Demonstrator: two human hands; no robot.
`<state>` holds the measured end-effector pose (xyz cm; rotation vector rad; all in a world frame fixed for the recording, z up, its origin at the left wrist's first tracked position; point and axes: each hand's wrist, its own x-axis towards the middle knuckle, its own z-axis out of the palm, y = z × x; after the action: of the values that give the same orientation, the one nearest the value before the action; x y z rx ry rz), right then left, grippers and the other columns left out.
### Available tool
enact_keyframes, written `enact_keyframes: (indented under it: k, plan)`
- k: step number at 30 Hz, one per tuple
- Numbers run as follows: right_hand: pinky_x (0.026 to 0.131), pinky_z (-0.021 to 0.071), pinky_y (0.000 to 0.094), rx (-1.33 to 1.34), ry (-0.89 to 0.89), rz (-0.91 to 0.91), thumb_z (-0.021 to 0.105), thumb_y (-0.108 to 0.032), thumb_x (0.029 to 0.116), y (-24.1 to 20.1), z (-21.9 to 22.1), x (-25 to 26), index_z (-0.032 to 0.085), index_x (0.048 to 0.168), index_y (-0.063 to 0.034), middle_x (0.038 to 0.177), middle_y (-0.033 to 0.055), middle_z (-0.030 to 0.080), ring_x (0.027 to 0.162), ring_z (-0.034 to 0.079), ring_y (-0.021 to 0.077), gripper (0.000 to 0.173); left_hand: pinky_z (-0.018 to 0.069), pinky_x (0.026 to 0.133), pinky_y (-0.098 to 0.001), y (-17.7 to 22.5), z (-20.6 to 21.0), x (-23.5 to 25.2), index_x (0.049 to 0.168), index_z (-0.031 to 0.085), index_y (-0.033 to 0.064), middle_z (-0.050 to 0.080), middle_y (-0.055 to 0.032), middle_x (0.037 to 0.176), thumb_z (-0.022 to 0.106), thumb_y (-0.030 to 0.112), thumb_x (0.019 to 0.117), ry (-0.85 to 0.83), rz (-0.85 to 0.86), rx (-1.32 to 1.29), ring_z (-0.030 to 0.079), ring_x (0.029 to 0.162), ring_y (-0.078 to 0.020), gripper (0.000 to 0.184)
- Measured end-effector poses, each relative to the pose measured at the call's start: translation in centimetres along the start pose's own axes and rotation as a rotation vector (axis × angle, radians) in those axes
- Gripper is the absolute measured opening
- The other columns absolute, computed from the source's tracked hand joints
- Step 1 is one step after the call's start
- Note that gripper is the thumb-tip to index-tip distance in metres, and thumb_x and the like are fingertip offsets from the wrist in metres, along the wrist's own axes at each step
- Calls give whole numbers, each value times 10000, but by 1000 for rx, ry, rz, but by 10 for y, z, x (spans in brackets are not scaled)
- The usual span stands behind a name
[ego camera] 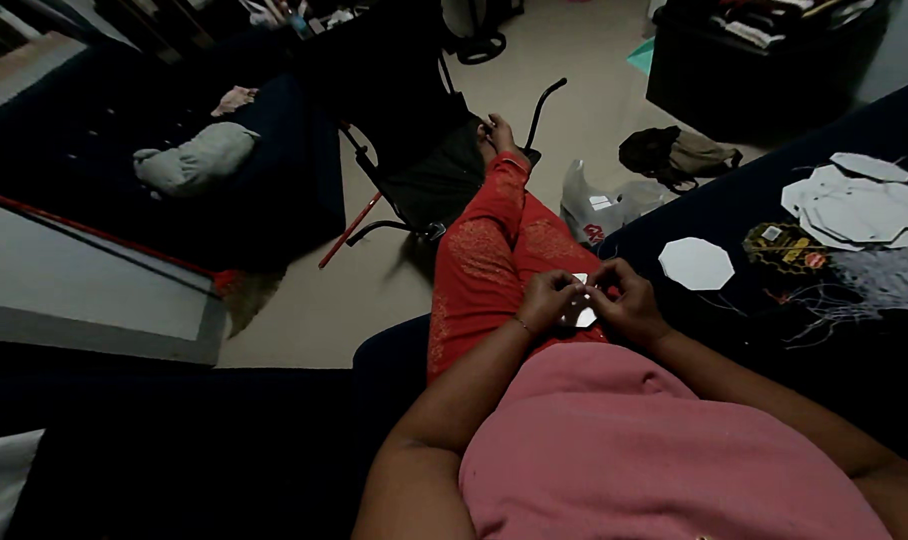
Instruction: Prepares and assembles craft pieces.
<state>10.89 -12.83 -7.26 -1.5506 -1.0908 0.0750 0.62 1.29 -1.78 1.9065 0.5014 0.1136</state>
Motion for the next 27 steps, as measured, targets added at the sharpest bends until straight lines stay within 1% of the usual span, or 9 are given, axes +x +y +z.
enact_keyframes:
  k: [3, 5, 8, 13, 16, 19, 21, 24, 27]
  plan:
    - [705, 562, 326, -157, 32, -107, 639, -48, 878, -2, 1, -1, 684, 960, 32, 873, 138, 681, 754, 648, 189, 123, 534, 859, -305, 6, 2, -1, 1077, 681, -69, 687, -147, 1015, 623, 109, 1007, 17, -57, -16, 642, 889, -128, 200]
    - [757, 577, 359, -235, 43, -194, 632, -43, 877, -1, 1, -1, 725, 971, 24, 891, 148, 711, 800, 677, 231, 148, 533, 883, -321, 8, 2, -1, 1109, 671, -70, 679, -167, 1071, 624, 111, 1007, 11, -77, 26, 645, 928, -153, 214]
    - [809, 588, 404, -308, 28, -250, 640, -47, 883, 1, 3, -1, 769, 969, 8, 930, 165, 727, 866, 700, 285, 165, 525, 894, -346, 11, 2, -2, 1097, 672, -69, 666, -183, 1100, 596, 112, 1012, 1, -47, 169, 641, 949, -196, 214]
    - [781, 576, 462, -365, -59, -150, 613, -49, 880, -2, 2, 2, 748, 915, 18, 908, 179, 712, 848, 690, 334, 155, 532, 948, -372, 10, 9, -6, 1096, 689, -86, 646, -214, 1197, 587, 129, 1010, 17, 101, 421, 663, 1014, -260, 253]
    - [773, 583, 436, -314, -56, -103, 605, -53, 894, -2, 0, 3, 745, 919, 8, 906, 160, 714, 840, 692, 294, 155, 557, 897, -390, 3, 11, -6, 1023, 707, -77, 639, -207, 1184, 601, 135, 991, 56, 227, 444, 671, 942, -255, 239]
    - [781, 585, 404, -275, -4, -126, 607, -32, 884, -1, -1, 3, 735, 943, 18, 910, 155, 716, 836, 692, 269, 150, 563, 871, -392, -1, 11, -4, 972, 717, -72, 643, -207, 1153, 620, 91, 957, 54, 315, 382, 668, 927, -247, 190]
    - [773, 583, 375, -248, 19, -129, 608, -24, 871, -1, -1, 3, 711, 967, 27, 903, 148, 707, 823, 685, 240, 150, 555, 857, -338, -3, 8, -5, 971, 720, -65, 634, -196, 1134, 620, 82, 957, 26, 327, 271, 650, 920, -202, 179]
    - [758, 582, 359, -157, 2, -111, 611, -28, 874, 0, -4, 3, 667, 974, 31, 891, 140, 688, 808, 679, 207, 128, 530, 819, -236, -4, 3, -4, 964, 720, -57, 623, -133, 1087, 642, 66, 954, -3, 281, 23, 604, 896, -94, 147]
    - [785, 575, 325, -22, -35, -57, 621, -25, 879, 1, -6, 5, 672, 968, 26, 910, 117, 696, 829, 674, 157, 114, 543, 857, -242, -7, 0, -4, 999, 706, -62, 659, -99, 1071, 639, 48, 962, -28, 206, -187, 628, 933, -72, 134]
